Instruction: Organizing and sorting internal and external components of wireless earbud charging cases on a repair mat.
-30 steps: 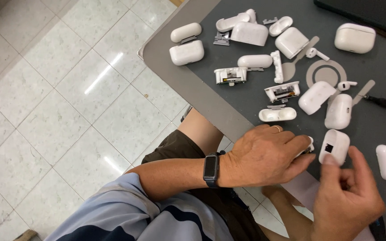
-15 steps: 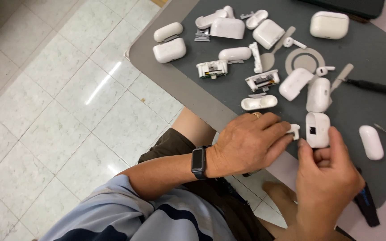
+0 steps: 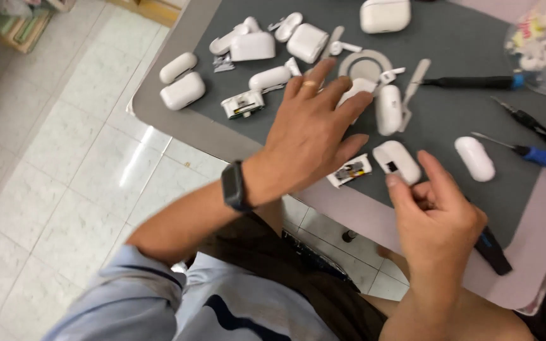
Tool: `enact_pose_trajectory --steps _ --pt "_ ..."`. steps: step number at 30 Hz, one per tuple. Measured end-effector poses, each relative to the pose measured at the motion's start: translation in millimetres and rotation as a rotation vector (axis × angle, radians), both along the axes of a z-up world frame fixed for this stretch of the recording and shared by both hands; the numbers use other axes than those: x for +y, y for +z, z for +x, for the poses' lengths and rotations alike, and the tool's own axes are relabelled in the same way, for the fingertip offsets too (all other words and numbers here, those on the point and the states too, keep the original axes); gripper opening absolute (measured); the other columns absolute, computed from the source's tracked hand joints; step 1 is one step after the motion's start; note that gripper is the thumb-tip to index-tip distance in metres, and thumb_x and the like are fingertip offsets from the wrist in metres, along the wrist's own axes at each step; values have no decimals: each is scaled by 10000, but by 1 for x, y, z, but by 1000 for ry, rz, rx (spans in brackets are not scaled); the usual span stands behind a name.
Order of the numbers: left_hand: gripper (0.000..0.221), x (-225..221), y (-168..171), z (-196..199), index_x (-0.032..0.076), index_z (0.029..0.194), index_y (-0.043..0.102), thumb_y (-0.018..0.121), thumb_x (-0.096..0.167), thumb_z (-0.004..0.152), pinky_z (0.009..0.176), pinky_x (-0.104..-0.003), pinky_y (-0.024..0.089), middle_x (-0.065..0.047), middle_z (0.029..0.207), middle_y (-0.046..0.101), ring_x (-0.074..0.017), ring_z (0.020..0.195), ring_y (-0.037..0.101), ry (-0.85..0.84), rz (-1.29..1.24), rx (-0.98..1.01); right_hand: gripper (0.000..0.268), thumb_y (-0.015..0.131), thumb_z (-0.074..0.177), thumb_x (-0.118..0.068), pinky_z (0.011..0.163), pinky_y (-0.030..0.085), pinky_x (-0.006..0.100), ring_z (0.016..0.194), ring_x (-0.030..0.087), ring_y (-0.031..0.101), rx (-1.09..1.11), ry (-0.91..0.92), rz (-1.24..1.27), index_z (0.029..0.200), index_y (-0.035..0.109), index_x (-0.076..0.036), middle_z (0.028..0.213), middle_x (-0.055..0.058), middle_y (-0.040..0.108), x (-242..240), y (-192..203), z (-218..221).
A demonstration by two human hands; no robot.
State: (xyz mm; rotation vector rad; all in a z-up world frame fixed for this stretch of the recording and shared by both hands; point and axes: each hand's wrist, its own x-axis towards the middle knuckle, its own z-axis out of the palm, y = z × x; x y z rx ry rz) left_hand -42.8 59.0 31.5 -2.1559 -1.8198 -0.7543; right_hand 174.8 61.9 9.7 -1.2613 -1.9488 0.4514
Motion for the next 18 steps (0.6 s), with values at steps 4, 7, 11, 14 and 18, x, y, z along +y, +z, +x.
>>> enact_pose_trajectory --steps 4,7,11,14,18 --pt "382 37 -25 4 112 1140 688 705 233 778 1011 -604 414 -146 1042 722 -417 1203 581 53 -11 163 354 870 924 21 659 420 311 576 124 377 78 -29 -28 1252 757 91 621 36 509 0 2 4" --pt "194 35 -22 -1 82 1085 675 531 102 956 973 -566 434 -118 870 734 -364 903 669 -19 -56 202 370 850 917 51 619 398 296 570 102 353 148 6 -47 1267 745 108 597 28 494 -1 6 8" --pt "424 19 -22 -8 38 1248 553 602 -22 831 921 -467 420 -93 876 705 -340 908 627 -82 -57 40 370 829 923 57 636 408 281 575 113 350 216 41 -76 1273 726 115 594 34 464 -1 9 10" --pt "515 6 -15 -8 39 1380 481 651 -8 897 1045 -491 428 -80 944 694 -333 1022 653 -124 -49 -100 381 825 936 46 634 400 275 580 107 349 233 54 -99 1295 720 115 598 30 471 -1 10 10" --pt "483 -3 -14 -6 43 1392 460 720 67 985 1098 -552 412 -56 975 699 -316 1102 655 -119 -33 -147 395 832 951 40 662 410 273 595 91 384 237 51 -88 1324 722 105 628 28 518 0 3 13"
